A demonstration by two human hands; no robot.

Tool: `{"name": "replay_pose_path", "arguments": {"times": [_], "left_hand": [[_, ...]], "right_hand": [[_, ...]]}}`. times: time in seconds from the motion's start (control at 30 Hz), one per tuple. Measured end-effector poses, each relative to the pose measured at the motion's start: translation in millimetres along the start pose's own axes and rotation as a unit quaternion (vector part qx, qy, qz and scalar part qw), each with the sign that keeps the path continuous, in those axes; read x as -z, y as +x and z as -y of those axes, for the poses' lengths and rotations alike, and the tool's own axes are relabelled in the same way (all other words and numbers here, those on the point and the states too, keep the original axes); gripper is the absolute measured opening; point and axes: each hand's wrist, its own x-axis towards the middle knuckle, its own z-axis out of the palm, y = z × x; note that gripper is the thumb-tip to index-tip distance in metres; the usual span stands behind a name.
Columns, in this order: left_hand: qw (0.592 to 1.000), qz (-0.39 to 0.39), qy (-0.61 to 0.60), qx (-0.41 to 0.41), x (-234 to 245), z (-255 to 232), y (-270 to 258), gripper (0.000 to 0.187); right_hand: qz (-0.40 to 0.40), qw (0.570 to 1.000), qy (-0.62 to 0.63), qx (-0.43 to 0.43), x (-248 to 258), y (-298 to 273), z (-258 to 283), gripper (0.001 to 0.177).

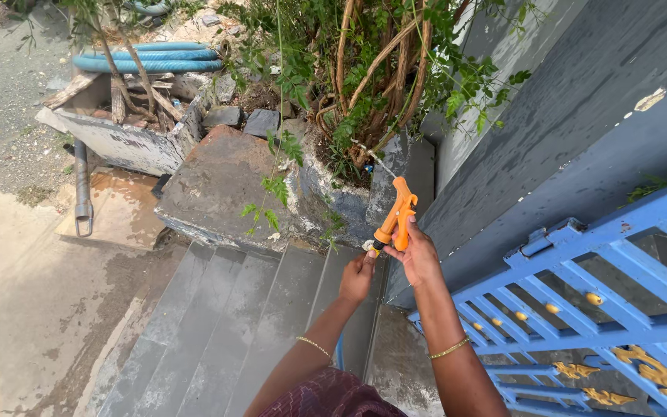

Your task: The person uses a spray nozzle attached to a blue hose to water green plants and bushes outside a building. They use their hands to direct the water and adjust the nozzle spray pattern.

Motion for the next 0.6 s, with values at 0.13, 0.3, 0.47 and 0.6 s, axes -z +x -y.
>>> {"name": "replay_pose_path", "arguments": {"times": [0.13, 0.3, 0.47, 0.6], "left_hand": [[0.999, 0.013, 0.038, 0.013, -2, -9, 4, 0.06], [0.998, 0.033, 0.05, 0.014, -4, -22, 7, 0.057], [0.995, 0.066, 0.069, -0.005, -18, -24, 20, 0.055], [0.993, 0.096, 0.051, -0.04, -39, -21, 29, 0.057]], "right_hand": [[0.004, 1.0, 0.0, -0.008, 5, 9, 6, 0.042], [0.003, 1.0, 0.021, -0.006, 11, 12, 10, 0.044], [-0.036, 0.999, 0.01, 0.026, 17, 1, 23, 0.047], [-0.097, 0.993, -0.018, 0.068, 16, -14, 35, 0.048]]}}
